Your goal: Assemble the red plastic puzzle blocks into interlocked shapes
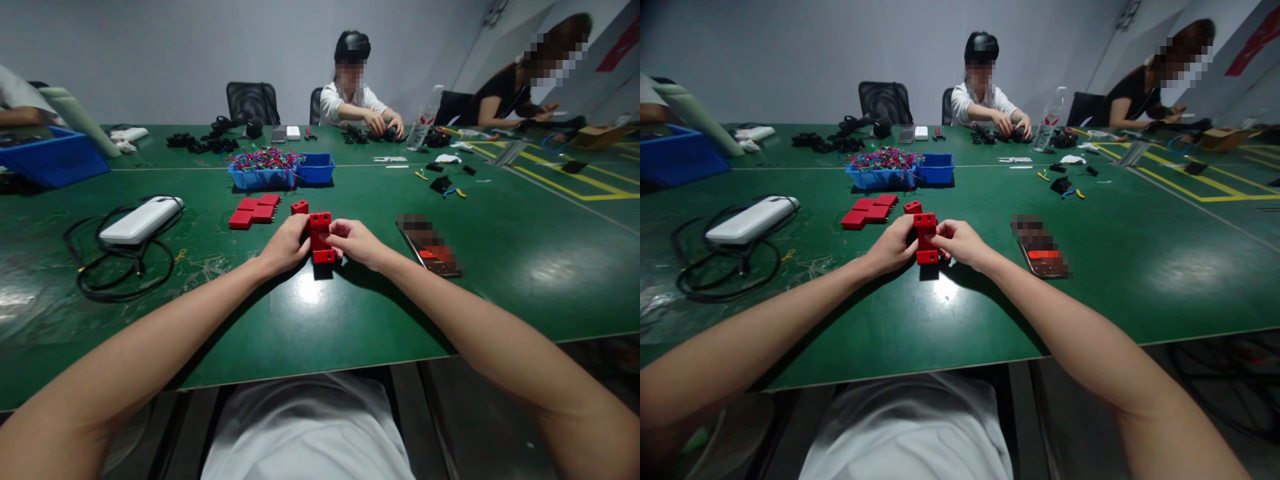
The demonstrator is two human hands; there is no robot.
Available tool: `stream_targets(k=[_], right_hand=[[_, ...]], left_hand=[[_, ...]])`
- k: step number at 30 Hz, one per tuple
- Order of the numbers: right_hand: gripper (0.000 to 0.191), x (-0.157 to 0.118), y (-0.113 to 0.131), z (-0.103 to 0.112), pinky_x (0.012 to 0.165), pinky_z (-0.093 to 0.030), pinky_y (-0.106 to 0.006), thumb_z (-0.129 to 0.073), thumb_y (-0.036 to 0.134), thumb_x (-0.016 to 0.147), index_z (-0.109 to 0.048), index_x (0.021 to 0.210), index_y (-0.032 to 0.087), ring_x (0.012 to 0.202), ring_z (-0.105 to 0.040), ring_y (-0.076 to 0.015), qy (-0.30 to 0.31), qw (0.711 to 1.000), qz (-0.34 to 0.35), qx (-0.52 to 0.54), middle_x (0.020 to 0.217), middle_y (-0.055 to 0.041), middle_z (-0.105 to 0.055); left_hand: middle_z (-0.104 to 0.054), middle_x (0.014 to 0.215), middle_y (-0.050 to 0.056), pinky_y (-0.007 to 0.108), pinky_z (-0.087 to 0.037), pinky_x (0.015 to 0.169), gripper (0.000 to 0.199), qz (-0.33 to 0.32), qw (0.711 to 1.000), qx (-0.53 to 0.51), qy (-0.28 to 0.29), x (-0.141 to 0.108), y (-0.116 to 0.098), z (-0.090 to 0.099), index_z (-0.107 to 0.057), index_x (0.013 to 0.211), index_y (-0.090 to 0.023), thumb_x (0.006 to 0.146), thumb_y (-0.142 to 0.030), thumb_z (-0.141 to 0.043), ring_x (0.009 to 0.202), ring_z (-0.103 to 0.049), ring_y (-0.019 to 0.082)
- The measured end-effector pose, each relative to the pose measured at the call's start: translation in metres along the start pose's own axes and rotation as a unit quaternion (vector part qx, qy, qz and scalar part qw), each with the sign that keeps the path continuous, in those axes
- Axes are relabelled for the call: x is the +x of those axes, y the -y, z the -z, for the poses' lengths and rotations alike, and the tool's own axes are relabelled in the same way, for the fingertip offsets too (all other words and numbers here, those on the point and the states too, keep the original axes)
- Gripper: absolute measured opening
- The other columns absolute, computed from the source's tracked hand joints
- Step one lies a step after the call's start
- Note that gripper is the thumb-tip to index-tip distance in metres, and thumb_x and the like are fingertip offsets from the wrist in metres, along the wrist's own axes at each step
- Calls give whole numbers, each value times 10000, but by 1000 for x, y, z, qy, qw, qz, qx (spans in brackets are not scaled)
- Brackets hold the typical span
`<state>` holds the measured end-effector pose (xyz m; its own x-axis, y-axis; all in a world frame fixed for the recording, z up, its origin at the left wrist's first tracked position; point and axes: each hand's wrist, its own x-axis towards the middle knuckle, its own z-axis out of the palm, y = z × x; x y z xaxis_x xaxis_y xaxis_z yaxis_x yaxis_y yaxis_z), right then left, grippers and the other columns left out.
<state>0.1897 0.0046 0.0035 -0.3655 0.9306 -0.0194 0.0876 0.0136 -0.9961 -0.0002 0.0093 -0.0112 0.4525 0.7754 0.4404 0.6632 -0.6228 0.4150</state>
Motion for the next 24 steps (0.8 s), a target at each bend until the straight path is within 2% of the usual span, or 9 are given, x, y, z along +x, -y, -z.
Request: stream_targets(k=[5,8,12,14,18,21,24], right_hand=[[156,0,0,0,426,-413,-178,-690,127,768,-548,716,165,423,-494,-52,4,1000,5,-1,542,67,-557],[190,0,0,-1,424,-410,-181,-731,171,750,-544,720,165,425,-493,-55,5,1000,3,-4,541,64,-560],[253,-1,0,0,416,-409,-185,-780,253,726,-541,720,168,425,-494,-59,3,1000,5,-8,540,63,-558],[262,-1,0,0,411,-409,-183,-786,269,723,-544,720,169,423,-494,-57,5,1000,4,-11,539,63,-560],[279,-2,-1,2,406,-413,-177,-794,292,727,-542,723,170,425,-496,-55,9,1000,5,-14,533,63,-564],[292,-2,-3,4,407,-420,-176,-796,310,732,-540,728,171,429,-500,-56,11,1000,3,-16,532,60,-568],[298,-2,-3,5,404,-420,-176,-802,308,729,-537,733,173,426,-502,-57,14,1000,1,-15,528,62,-565]], left_hand=[[-571,1291,138,439,-415,1074,361,29,995,90,-37,-2,1,-1,-581,1214,-160,861,-225,-537,1232,-495,283],[-534,1338,137,471,-416,1061,417,97,984,134,-66,-2,-1,0,-564,1282,-179,875,-270,-547,1247,-468,315],[-522,1359,148,483,-434,1041,484,183,970,137,-87,-1,-1,1,-503,1327,-179,850,-253,-538,1252,-476,325],[-479,1433,164,501,-390,1089,562,184,968,152,-73,0,0,2,-443,1378,-164,838,-281,-547,1332,-427,338],[-305,1570,252,553,-231,1178,742,203,953,224,-13,3,5,4,-314,1475,-43,864,-407,-528,1487,-214,399],[-324,1561,266,602,-239,1148,714,251,933,255,46,5,7,7,-416,1427,-58,899,-536,-448,1471,-238,448],[-368,1544,247,628,-305,1082,654,248,922,286,82,7,5,11,-534,1337,-111,912,-589,-397,1430,-304,481]])
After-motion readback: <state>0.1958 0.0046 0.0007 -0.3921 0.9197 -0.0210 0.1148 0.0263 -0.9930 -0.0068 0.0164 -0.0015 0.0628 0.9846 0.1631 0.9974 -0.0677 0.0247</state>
